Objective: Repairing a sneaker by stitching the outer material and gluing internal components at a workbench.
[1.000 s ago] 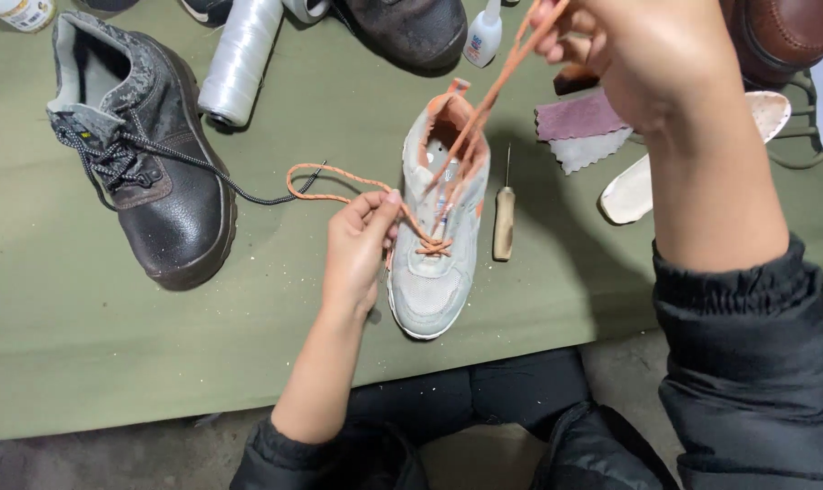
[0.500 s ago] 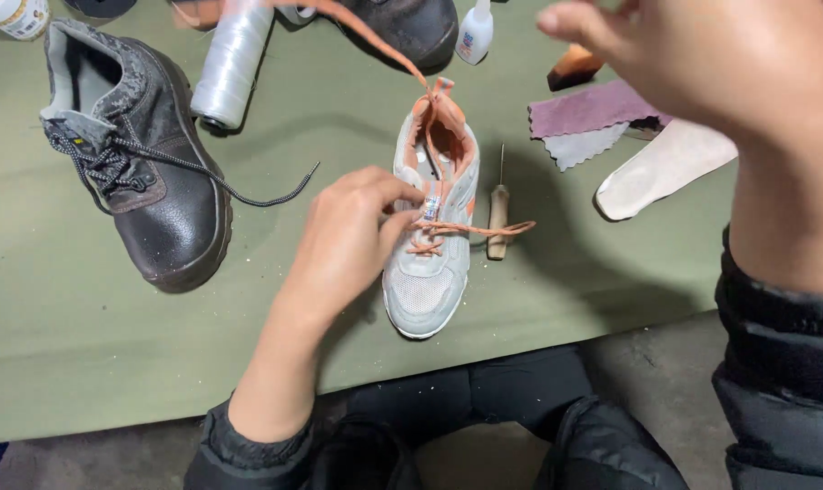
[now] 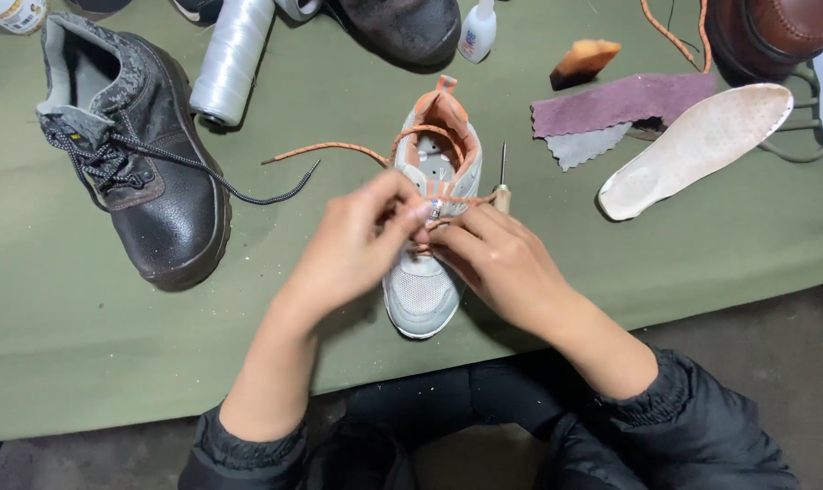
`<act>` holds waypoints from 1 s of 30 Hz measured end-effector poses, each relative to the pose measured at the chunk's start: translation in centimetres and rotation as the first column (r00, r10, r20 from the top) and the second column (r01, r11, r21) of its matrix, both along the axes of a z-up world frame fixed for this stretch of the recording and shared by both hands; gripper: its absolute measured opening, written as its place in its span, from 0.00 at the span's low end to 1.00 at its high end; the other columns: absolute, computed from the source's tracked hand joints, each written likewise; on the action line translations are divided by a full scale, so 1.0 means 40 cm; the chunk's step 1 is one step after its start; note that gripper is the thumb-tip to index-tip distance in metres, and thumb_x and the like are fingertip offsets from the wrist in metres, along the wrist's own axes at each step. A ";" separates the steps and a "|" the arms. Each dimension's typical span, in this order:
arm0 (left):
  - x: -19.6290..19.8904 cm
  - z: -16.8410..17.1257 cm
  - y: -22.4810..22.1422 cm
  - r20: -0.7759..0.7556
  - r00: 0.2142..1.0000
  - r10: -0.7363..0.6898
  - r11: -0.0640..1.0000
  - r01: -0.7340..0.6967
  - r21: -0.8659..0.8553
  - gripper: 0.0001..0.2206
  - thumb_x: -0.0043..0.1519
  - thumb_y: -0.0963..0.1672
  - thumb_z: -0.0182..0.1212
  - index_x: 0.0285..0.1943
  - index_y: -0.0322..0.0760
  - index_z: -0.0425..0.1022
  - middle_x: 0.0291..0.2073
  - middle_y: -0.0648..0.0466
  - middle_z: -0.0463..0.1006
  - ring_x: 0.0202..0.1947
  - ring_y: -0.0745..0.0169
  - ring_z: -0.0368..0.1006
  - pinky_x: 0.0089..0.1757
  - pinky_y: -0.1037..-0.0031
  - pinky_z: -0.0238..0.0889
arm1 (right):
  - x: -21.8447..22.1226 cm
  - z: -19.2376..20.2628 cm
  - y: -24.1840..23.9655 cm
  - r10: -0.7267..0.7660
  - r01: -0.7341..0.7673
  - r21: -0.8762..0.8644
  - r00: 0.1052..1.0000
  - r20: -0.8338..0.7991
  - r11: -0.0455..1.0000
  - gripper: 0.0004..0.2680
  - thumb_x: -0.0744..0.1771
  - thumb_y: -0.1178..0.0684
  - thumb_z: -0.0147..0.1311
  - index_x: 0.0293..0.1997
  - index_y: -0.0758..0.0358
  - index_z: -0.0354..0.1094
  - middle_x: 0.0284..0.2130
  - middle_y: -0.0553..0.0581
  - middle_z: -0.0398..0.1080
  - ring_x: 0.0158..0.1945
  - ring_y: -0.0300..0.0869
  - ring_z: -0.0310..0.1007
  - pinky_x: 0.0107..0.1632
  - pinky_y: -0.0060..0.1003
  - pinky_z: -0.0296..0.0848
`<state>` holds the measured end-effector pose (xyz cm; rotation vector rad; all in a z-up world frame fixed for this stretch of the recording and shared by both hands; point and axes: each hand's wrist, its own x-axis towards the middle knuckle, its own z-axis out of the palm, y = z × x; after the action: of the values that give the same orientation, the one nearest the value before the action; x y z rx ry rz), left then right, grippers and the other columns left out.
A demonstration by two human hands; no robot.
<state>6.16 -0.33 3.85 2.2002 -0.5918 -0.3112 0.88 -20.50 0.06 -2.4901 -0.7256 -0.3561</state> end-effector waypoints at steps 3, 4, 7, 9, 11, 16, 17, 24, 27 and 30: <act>0.012 0.027 0.055 -0.231 0.966 0.112 0.737 -0.237 -0.633 0.06 0.71 0.46 0.50 0.45 0.41 0.69 0.25 0.49 0.81 0.32 0.64 0.77 0.38 0.77 0.66 | 0.013 -0.064 0.002 -0.031 0.032 -0.016 0.995 0.096 0.999 0.03 0.68 0.52 0.60 0.40 0.52 0.70 0.33 0.48 0.66 0.40 0.43 0.72 0.43 0.36 0.73; 0.008 0.030 0.078 0.010 0.925 0.379 0.756 -0.303 -0.580 0.12 0.74 0.47 0.55 0.59 0.41 0.61 0.46 0.45 0.74 0.48 0.57 0.69 0.48 0.68 0.66 | 0.014 -0.063 -0.001 -0.007 0.009 -0.021 0.995 0.096 1.000 0.04 0.68 0.51 0.60 0.40 0.54 0.69 0.34 0.49 0.66 0.40 0.45 0.70 0.44 0.38 0.72; -0.069 0.004 0.058 0.358 0.783 0.508 0.838 -0.353 -0.417 0.21 0.69 0.49 0.65 0.66 0.41 0.61 0.57 0.46 0.69 0.56 0.51 0.65 0.55 0.60 0.64 | 0.004 -0.044 -0.004 0.034 -0.031 -0.028 0.996 0.084 0.999 0.05 0.69 0.49 0.55 0.40 0.56 0.67 0.35 0.50 0.65 0.43 0.47 0.68 0.45 0.39 0.70; -0.124 -0.061 0.022 0.434 0.797 0.420 0.904 -0.327 -0.275 0.19 0.62 0.48 0.70 0.58 0.40 0.71 0.48 0.52 0.71 0.48 0.50 0.68 0.52 0.62 0.63 | -0.007 -0.046 -0.007 0.050 -0.048 -0.026 0.997 0.067 0.999 0.06 0.71 0.48 0.52 0.41 0.55 0.65 0.36 0.50 0.65 0.44 0.47 0.68 0.46 0.39 0.68; -0.165 -0.165 -0.007 0.433 0.893 0.124 0.992 -0.129 -0.019 0.22 0.50 0.50 0.77 0.52 0.49 0.77 0.48 0.53 0.68 0.45 0.48 0.68 0.45 0.60 0.65 | -0.025 -0.066 -0.015 0.021 -0.014 -0.043 0.985 0.171 0.999 0.07 0.71 0.47 0.51 0.36 0.53 0.65 0.27 0.48 0.62 0.39 0.44 0.69 0.42 0.37 0.66; -0.153 -0.233 -0.029 0.421 0.894 0.153 0.987 -0.155 -0.030 0.07 0.59 0.43 0.67 0.44 0.49 0.77 0.42 0.55 0.66 0.41 0.53 0.66 0.43 0.64 0.64 | -0.124 0.102 -0.047 -0.055 0.092 -0.275 0.989 0.139 0.957 0.07 0.70 0.45 0.55 0.34 0.49 0.65 0.21 0.45 0.64 0.34 0.44 0.65 0.41 0.39 0.62; -0.153 -0.225 -0.032 0.412 0.891 0.190 0.982 -0.177 -0.068 0.02 0.62 0.41 0.63 0.41 0.45 0.78 0.41 0.51 0.67 0.41 0.50 0.64 0.42 0.63 0.62 | -0.151 0.151 -0.067 -0.103 0.130 -0.444 0.991 0.084 0.887 0.10 0.70 0.43 0.57 0.33 0.49 0.62 0.19 0.44 0.65 0.33 0.46 0.64 0.39 0.43 0.60; -0.170 -0.233 -0.041 0.429 0.870 0.244 0.966 -0.256 -0.030 0.02 0.63 0.42 0.65 0.40 0.43 0.76 0.43 0.52 0.68 0.40 0.49 0.64 0.41 0.61 0.61 | -0.251 0.186 -0.282 -0.381 0.275 -0.588 0.923 -0.060 0.761 0.09 0.66 0.34 0.53 0.30 0.39 0.66 0.25 0.32 0.72 0.42 0.39 0.69 0.51 0.42 0.64; -0.167 -0.208 -0.031 0.434 0.853 0.288 0.955 -0.225 -0.191 0.05 0.61 0.38 0.65 0.41 0.41 0.78 0.41 0.54 0.69 0.38 0.52 0.64 0.41 0.66 0.60 | -0.254 0.180 -0.278 -0.356 0.270 -0.450 0.927 -0.116 0.851 0.07 0.66 0.39 0.55 0.32 0.43 0.69 0.28 0.36 0.73 0.42 0.39 0.71 0.51 0.40 0.66; -0.172 -0.175 -0.001 0.292 0.888 0.354 0.900 -0.238 -0.366 0.03 0.60 0.37 0.65 0.37 0.38 0.79 0.42 0.51 0.73 0.46 0.55 0.71 0.48 0.68 0.67 | -0.257 0.172 -0.274 -0.324 0.265 -0.297 0.931 -0.168 0.917 0.05 0.65 0.43 0.57 0.35 0.47 0.71 0.31 0.40 0.74 0.43 0.39 0.72 0.52 0.38 0.68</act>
<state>-0.71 -0.38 -3.16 1.9950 -0.4409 0.3350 -9.42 -31.47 6.94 -2.8489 -0.3231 -0.0919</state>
